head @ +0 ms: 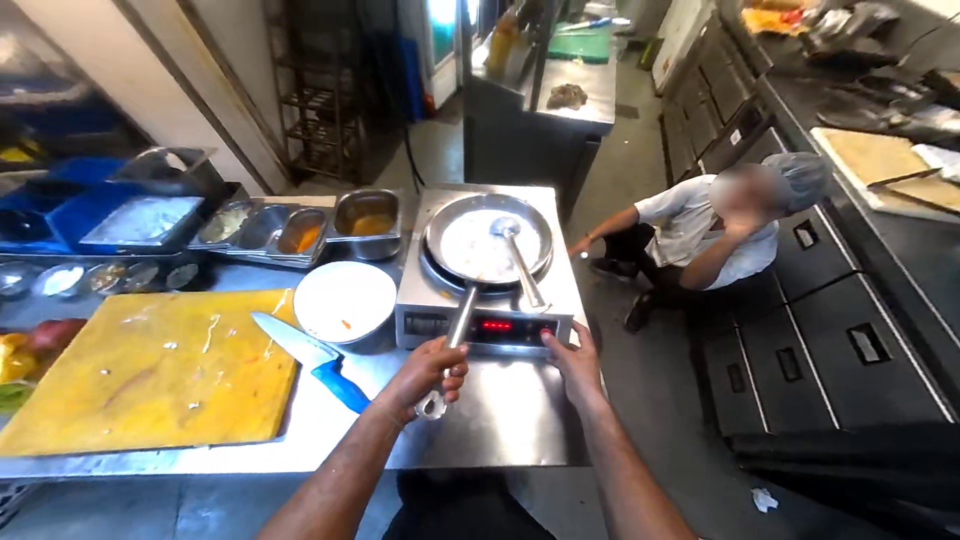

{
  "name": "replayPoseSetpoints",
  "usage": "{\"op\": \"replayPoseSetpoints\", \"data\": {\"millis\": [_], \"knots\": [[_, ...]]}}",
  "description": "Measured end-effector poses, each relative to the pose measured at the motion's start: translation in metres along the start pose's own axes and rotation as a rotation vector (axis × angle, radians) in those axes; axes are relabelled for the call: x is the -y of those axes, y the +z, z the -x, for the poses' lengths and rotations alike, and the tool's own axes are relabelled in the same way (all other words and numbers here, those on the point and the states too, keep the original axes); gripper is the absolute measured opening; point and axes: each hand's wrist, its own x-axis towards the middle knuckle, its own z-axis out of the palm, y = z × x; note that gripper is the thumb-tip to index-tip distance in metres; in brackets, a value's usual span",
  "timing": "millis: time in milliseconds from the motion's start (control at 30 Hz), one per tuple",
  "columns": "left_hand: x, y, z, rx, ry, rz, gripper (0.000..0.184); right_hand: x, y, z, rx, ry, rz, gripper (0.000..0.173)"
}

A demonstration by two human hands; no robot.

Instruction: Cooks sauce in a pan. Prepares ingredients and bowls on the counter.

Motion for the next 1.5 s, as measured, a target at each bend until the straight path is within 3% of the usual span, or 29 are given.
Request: {"op": "replayPoseSetpoints", "data": {"millis": [1000,1367,1500], "knots": [[0.001,-0.002,0.001,0.002,0.01,-0.007,0.014,-0.007,0.005,-0.009,-0.038,-0.039,-0.033,0.064],[0.017,-0.015,-0.008,0.026,0.057,0.047,0.018,-0.01,0.005,-0.013,-0.036,-0.032,-0.004,0.07],[0.003,-0.007,-0.001,-0.013,0.045,-0.078,0.028,-0.009,0.003,-0.014,-0.02,-0.035,-0.018,0.071]]}}
